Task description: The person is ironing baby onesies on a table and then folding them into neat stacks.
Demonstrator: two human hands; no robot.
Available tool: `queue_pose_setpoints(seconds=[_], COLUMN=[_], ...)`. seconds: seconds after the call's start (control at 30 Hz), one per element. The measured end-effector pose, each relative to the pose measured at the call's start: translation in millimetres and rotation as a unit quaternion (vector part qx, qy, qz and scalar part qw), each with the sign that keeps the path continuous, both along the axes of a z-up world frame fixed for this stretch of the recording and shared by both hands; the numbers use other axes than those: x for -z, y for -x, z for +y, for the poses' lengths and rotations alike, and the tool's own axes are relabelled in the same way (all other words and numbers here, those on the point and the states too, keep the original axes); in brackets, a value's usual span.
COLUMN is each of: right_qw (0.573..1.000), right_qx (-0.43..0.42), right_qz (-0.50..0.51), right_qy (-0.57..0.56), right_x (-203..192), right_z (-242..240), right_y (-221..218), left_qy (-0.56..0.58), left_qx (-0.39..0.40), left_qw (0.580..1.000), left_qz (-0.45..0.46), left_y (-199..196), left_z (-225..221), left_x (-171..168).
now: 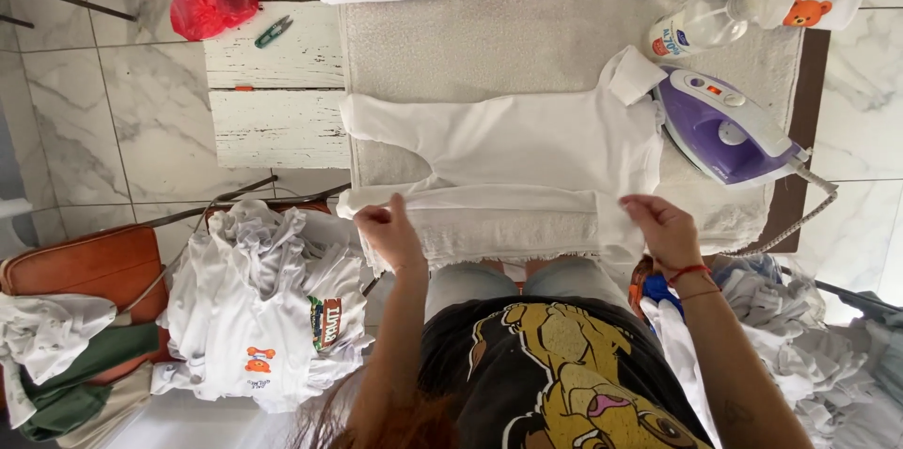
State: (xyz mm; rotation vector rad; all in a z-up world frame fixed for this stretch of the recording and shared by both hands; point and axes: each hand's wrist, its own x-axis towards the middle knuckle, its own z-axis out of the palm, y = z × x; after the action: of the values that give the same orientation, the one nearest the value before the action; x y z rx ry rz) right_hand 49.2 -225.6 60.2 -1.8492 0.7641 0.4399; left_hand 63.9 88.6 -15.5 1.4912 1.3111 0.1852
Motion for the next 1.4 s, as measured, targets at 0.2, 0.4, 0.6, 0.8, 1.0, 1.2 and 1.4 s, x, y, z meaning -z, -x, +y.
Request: queue_pose_setpoints(seconds=[0.2,0.4,0.6,0.8,1.0,1.2,1.4], right_qw=[0.970,0.964,0.963,0.962,0.968,0.972,0.994], right_qx=[-0.223,-0.229,-0.219,-0.223,-0.203,-0.184,-0.063], right_qz=[0.088,0.097,0.116,0.122,0.127,0.131,0.056], right_qy=[0.042,0.097,0.103,0.104,0.078,0.060,-0.075], right_x=[32.9,33.0,45.4,48.3,41.4,23.9,43.8], right_z=[-36.1,-26.3,-33.2,-34.3,-32.5,-31.5,-59.0], right_y=[33.3,30.8,39.6,35.7,30.8,28.9,62.0], left_qy=[-0.349,-0.331,-0.369,-0.345,-0.207,-0.280,-0.449], left_qx=[0.591,0.689,0.673,0.643,0.628,0.604,0.548], left_qw=[0.725,0.642,0.630,0.675,0.743,0.732,0.699], left_qz=[-0.056,-0.053,-0.115,-0.112,-0.100,-0.147,-0.099], left_y=[-12.3,3.4,2.4,-2.5,-14.7,2.0,42.0], left_z=[-54.6,-64.5,-86.8,-88.4,-78.9,-58.4,27.6], left_x=[-12.4,33.6,38.4,50.4,37.7,20.0,20.5])
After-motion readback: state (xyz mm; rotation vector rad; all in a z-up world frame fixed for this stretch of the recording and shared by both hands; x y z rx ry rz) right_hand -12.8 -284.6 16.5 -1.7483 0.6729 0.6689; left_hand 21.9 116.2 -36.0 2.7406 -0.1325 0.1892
